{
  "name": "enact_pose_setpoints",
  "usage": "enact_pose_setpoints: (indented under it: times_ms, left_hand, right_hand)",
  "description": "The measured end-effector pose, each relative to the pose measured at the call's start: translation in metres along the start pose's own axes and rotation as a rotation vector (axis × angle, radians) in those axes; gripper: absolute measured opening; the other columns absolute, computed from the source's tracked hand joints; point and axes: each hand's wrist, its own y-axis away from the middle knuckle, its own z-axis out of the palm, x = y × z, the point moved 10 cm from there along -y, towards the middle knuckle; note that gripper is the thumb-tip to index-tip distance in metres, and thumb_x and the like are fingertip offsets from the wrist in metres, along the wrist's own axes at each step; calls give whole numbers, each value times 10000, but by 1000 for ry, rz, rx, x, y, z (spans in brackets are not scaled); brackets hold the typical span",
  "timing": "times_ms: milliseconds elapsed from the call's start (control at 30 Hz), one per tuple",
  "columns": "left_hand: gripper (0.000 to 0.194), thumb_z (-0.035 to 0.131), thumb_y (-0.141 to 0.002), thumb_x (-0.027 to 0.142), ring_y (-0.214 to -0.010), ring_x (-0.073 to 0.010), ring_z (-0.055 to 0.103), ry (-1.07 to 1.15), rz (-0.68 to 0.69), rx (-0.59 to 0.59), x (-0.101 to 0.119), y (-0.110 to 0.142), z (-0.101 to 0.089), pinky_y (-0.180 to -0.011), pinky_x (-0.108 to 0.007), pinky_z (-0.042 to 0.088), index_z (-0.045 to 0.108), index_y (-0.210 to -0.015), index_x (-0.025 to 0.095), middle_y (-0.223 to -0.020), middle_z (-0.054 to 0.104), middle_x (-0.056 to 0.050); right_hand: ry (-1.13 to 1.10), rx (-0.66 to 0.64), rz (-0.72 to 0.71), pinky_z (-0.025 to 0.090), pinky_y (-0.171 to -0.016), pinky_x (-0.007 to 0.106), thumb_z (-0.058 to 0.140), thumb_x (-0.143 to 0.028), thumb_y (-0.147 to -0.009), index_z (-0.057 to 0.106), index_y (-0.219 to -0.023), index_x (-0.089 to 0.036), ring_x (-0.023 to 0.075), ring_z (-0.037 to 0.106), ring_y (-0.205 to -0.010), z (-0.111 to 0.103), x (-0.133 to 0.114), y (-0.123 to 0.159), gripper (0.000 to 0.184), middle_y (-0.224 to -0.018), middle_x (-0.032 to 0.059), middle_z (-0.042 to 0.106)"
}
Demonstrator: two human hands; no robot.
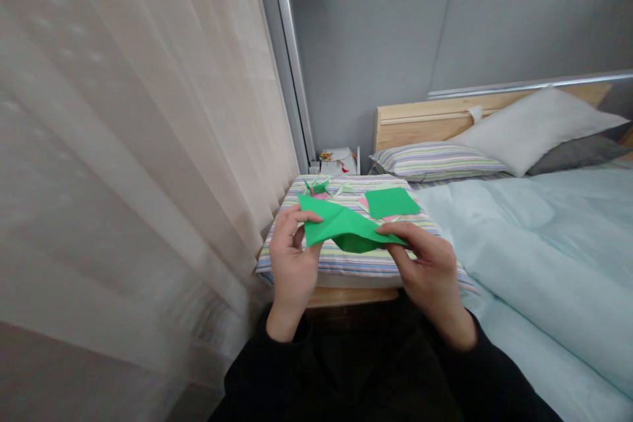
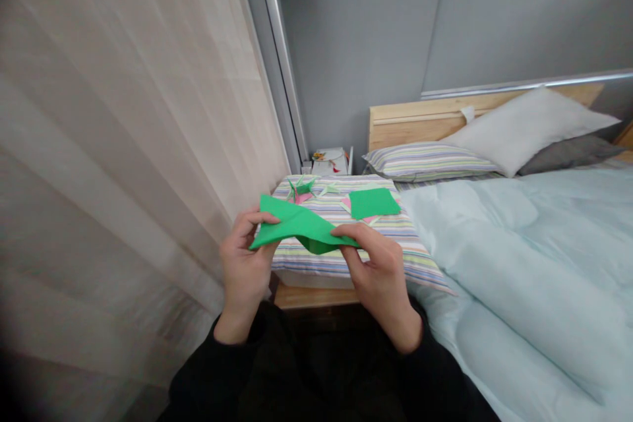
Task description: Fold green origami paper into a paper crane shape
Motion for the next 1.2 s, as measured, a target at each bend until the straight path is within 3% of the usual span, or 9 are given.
enact_pose_setpoints:
  times_ms: [67, 133, 200, 300, 433, 633, 833, 967, 1200]
  left_hand:
    - [495, 860, -728, 315, -1408, -334, 438, -196, 152, -5, 21, -2, -5, -1127, -481, 407, 644, -1166, 232, -1472, 483, -140]
    - [688, 891, -687, 321, -1514, -378, 278, -306, 295, -157, 41, -3, 6, -1213, -582, 253, 569, -1290, 244, -1602, 351, -165]
    - [594, 843, -751, 319, -1514, -365, 300, -297, 362, -467, 52, 4, 30, -1221, -592, 246, 560, -1269, 254, -1559, 444, -153]
    - [401, 739, -844, 284, -1451, -338, 424, -221, 290, -802, 56, 15, 53, -1202, -555, 316, 577, -1211, 272, -1490, 537, -126]
    - [235, 649, -877, 202, -1219, -286, 605, -146, 199, -996, 58, 25, 69, -1063, -442, 466, 610, -1101, 262, -1278, 649, -90]
    - [129, 587, -900, 149, -1084, -257, 642, -77, 163, -928, 54, 15, 65, -966, -402, 500, 636, -973, 244, -1134, 685, -76]
    - [78, 583, -934, 195, -1223, -264, 611, -1, 161, -789, 58, 0, 53, -1128, -466, 411, 651, -922, 230, -1224, 678, -92]
    - [54, 601, -930, 199, -1199, -259, 620, -31, 200, -745, 64, 2, 55, -1099, -457, 435, 645, -919, 226, -1213, 672, -98]
    - [59, 621, -906, 169, -1125, -239, 650, -84, 222, -653, 68, 3, 51, -1006, -394, 474, 598, -891, 221, -1176, 693, -82]
  right_hand:
    - [-8, 20, 49, 601, -774, 325, 609, -110, -871, 732, -940, -233, 209, 757, -896, -7, 10, -2, 187, -947, 24, 797]
    - [-20, -22, 78, 603, -741, 315, 612, -109, -856, 747, -936, -230, 209, 759, -881, -9, 17, -5, 199, -953, 26, 802]
    - [-44, -78, 83, 600, -715, 300, 614, -102, -839, 758, -918, -228, 203, 759, -852, -9, 19, -7, 207, -925, 20, 805]
    - [-87, -151, 78, 582, -671, 282, 621, -103, -823, 765, -880, -225, 196, 751, -794, -6, 15, -11, 198, -867, 15, 802]
    - [-118, -217, 71, 550, -625, 275, 621, -115, -826, 773, -830, -226, 189, 733, -732, 1, 5, -15, 189, -813, 15, 794]
    - [-217, -207, 145, 583, -619, 285, 677, -184, -836, 778, -805, -221, 196, 731, -716, -3, 11, -15, 112, -799, 30, 792]
    - [-362, -246, 275, 633, -628, 297, 810, -278, -785, 789, -850, -213, 195, 739, -690, 0, 20, -9, 94, -806, 27, 780]
    - [-336, -207, 256, 624, -630, 297, 859, -346, -748, 792, -830, -212, 208, 738, -727, 3, 9, -9, 171, -809, 37, 780]
    - [-250, -158, 167, 577, -582, 275, 790, -350, -838, 739, -736, -205, 184, 706, -649, -3, -4, -15, 184, -736, 33, 768]
